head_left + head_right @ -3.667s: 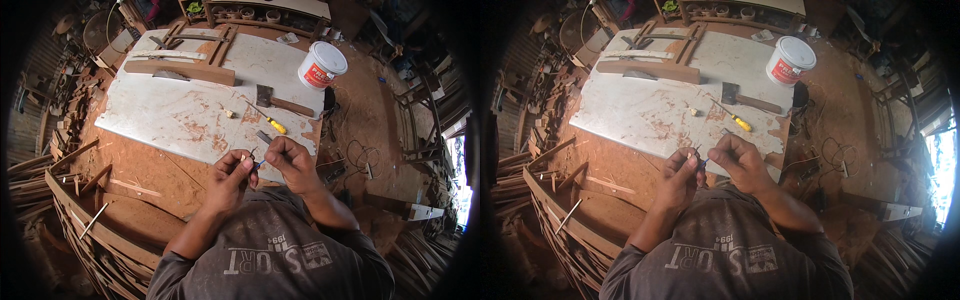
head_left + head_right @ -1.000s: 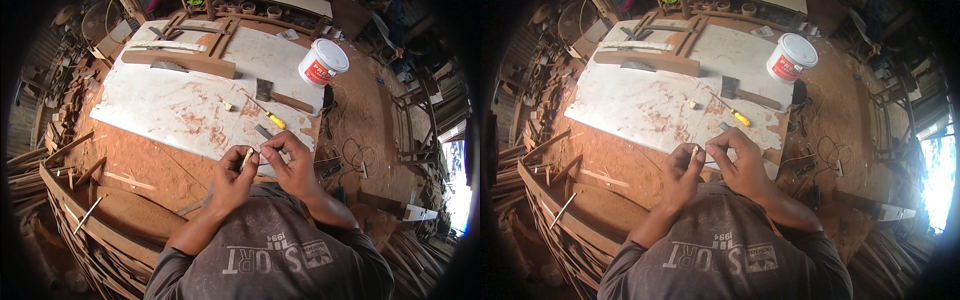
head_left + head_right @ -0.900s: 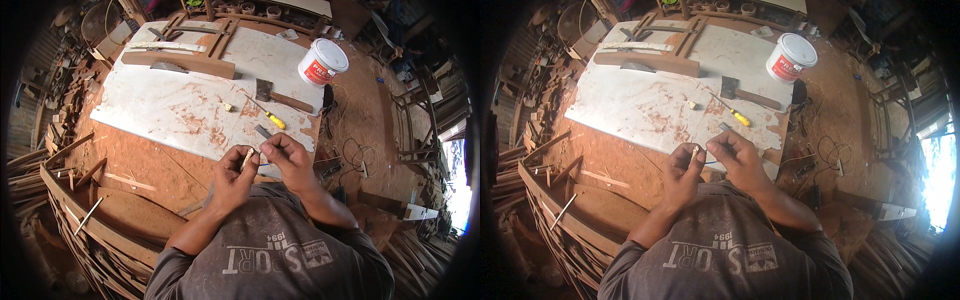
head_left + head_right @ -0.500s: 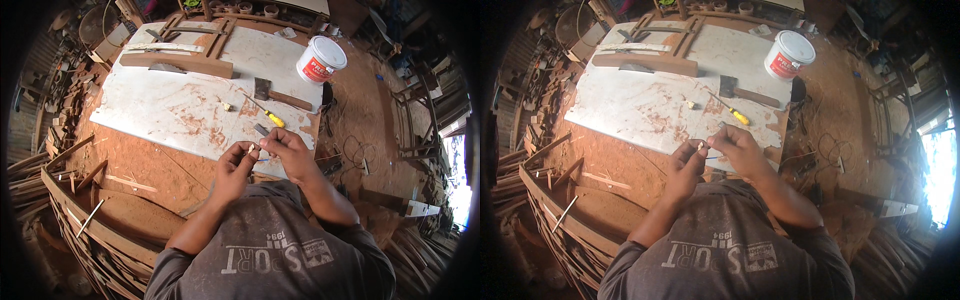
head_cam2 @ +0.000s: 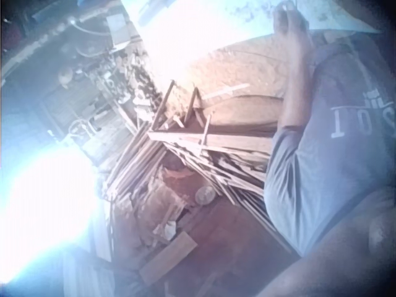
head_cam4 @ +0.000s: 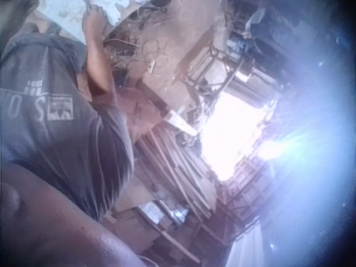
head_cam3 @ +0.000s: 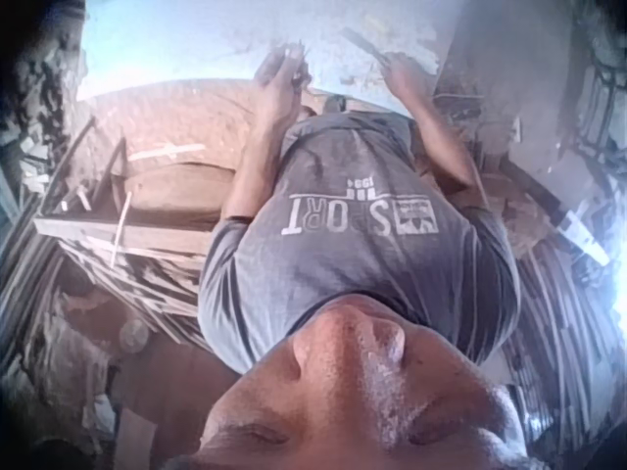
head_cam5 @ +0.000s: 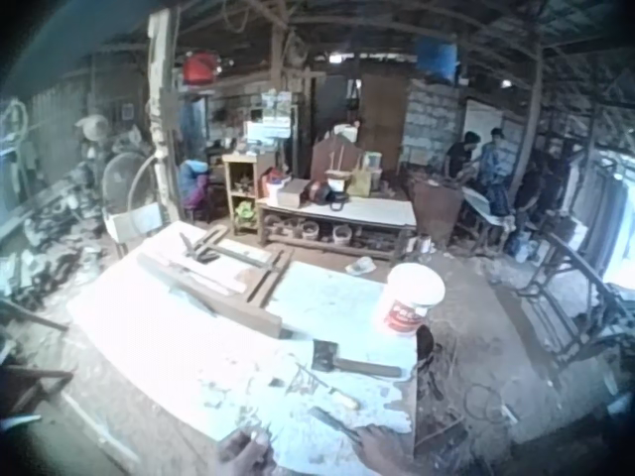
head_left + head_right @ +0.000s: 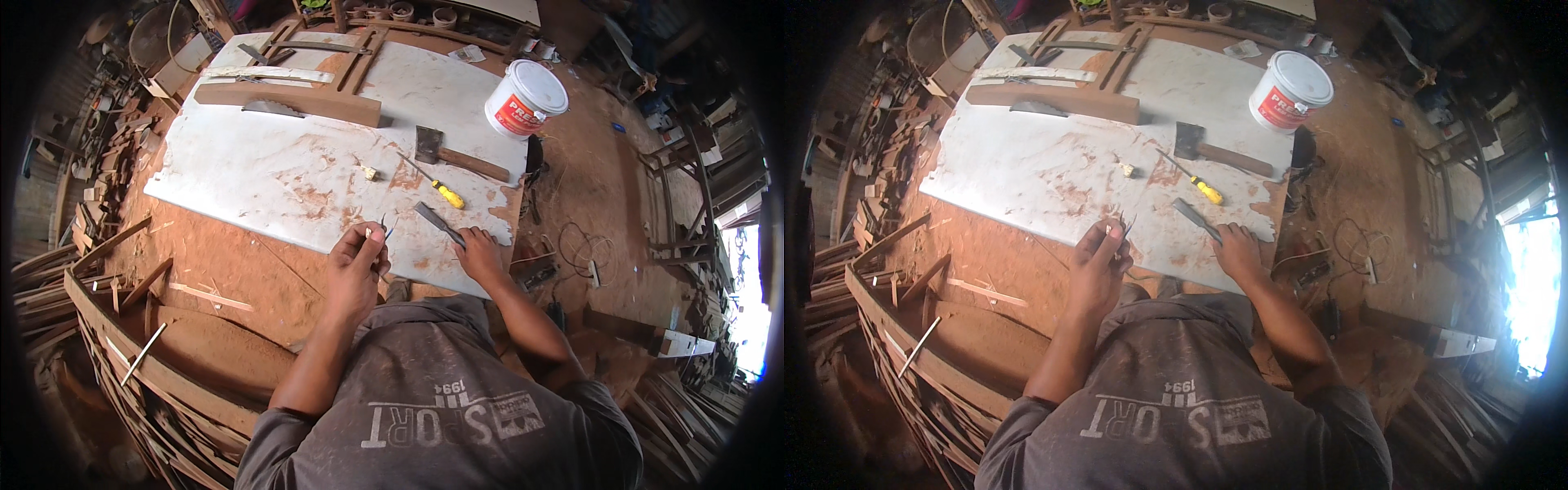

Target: The person strips insulation from a blue wire using a utility knife, then inserts the wire into a small electrical component and secures it with a yellow screwdriver. The person repeats the process with a second wire, tightening both connections in the component.

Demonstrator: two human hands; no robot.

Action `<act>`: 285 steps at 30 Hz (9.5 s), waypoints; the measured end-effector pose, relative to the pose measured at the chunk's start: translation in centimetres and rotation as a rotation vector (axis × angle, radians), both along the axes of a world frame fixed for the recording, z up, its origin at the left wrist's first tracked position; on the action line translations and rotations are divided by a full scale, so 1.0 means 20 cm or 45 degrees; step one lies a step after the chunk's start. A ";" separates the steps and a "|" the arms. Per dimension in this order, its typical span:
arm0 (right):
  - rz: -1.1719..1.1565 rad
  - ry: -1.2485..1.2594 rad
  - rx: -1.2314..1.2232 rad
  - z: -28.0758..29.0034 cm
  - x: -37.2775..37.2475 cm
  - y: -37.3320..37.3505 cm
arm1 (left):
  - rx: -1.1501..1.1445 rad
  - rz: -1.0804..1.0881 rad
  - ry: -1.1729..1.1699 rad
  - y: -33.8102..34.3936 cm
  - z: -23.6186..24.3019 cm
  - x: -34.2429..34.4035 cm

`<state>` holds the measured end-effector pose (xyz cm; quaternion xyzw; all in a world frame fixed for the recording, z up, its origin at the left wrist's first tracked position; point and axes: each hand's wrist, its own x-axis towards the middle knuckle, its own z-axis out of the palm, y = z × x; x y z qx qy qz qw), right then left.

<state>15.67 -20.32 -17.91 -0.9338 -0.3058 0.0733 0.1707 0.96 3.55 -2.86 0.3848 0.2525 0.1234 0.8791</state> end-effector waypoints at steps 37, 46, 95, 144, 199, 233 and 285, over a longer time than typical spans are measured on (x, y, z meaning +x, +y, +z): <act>0.433 0.425 0.553 1.17 -0.47 0.31 | 0.675 0.391 -0.150 0.03 0.04 -0.01; 0.369 0.497 0.538 1.15 -0.47 0.32 | 0.711 0.410 -0.087 0.01 0.10 0.00; 0.318 0.572 0.731 1.19 -0.48 0.39 | 0.443 0.389 -0.208 0.05 0.11 0.05; 0.361 0.413 0.704 1.14 -0.45 0.43 | 0.317 0.461 -0.199 0.04 0.08 0.11; 0.647 0.366 0.836 1.15 -0.08 0.39 | 1.052 -0.329 -0.009 0.01 0.21 -0.05; 1.269 0.492 0.503 1.38 -0.12 0.34 | 0.039 -1.060 -0.058 0.10 0.30 -0.11; 0.547 0.129 0.820 1.29 -0.15 0.41 | 1.550 -0.064 -0.192 -0.08 0.37 -0.03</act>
